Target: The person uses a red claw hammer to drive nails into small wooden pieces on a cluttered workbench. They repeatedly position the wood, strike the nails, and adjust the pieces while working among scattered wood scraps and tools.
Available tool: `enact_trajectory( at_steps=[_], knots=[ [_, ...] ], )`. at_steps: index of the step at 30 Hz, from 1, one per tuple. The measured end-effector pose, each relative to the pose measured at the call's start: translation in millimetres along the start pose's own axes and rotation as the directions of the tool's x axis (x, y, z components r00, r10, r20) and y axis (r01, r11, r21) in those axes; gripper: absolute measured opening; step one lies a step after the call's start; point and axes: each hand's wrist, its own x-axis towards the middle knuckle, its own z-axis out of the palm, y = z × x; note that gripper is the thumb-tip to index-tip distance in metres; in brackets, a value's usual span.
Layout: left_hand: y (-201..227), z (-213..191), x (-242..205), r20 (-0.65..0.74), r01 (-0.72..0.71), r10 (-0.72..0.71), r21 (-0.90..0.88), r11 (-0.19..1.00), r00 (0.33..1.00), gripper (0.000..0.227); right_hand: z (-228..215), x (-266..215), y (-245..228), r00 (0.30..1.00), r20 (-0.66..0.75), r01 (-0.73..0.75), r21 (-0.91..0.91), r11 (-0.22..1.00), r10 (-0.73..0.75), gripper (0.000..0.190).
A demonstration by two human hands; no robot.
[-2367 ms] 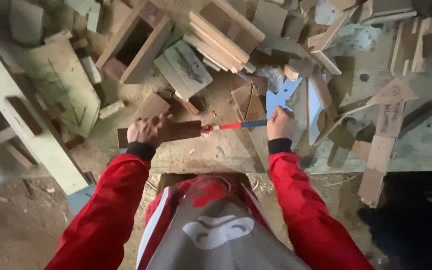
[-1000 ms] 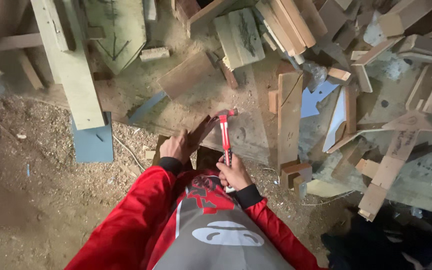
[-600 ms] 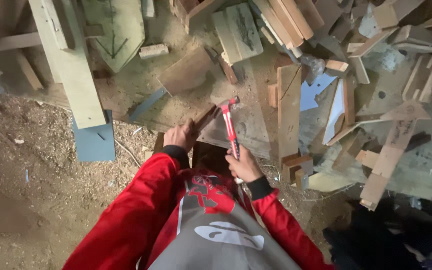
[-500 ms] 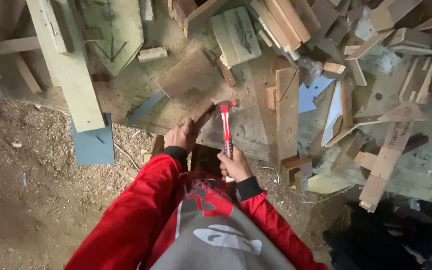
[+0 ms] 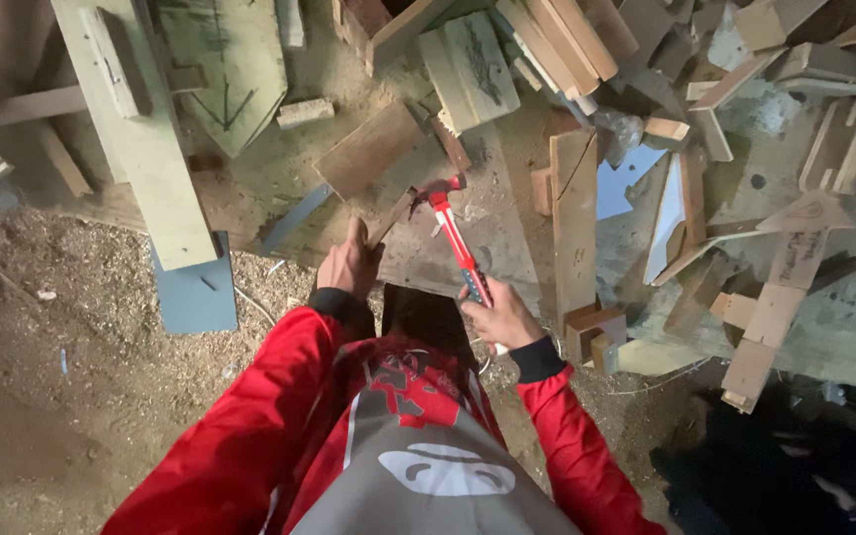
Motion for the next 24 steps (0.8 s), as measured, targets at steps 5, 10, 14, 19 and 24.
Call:
enact_trajectory(
  at_steps=[5,10,14,19,24],
  knots=[
    [-5,32,15,0.149,0.128,-0.091,-0.268,0.955,0.985,0.033,24,-2,-16,0.999,-0.035,0.037,0.192,0.981,-0.031,0.014],
    [15,25,15,0.224,0.141,-0.048,-0.420,0.896,0.973,0.033,58,-14,-27,0.951,-0.260,0.189,0.069,0.980,-0.165,0.011],
    [50,-22,5,0.248,-0.008,0.126,-0.427,0.904,0.961,0.047,65,-27,-31,0.918,-0.320,0.302,0.183,0.936,-0.235,0.014],
    [96,-43,-15,0.109,-0.045,0.121,-0.530,0.847,0.987,0.036,77,-29,-29,0.871,-0.395,0.366,0.125,0.922,-0.292,0.013],
    [121,-10,-42,0.054,0.085,-0.081,-0.883,0.461,0.995,0.025,99,-22,-29,0.640,-0.405,0.658,-0.151,0.738,-0.653,0.026]
  ],
)
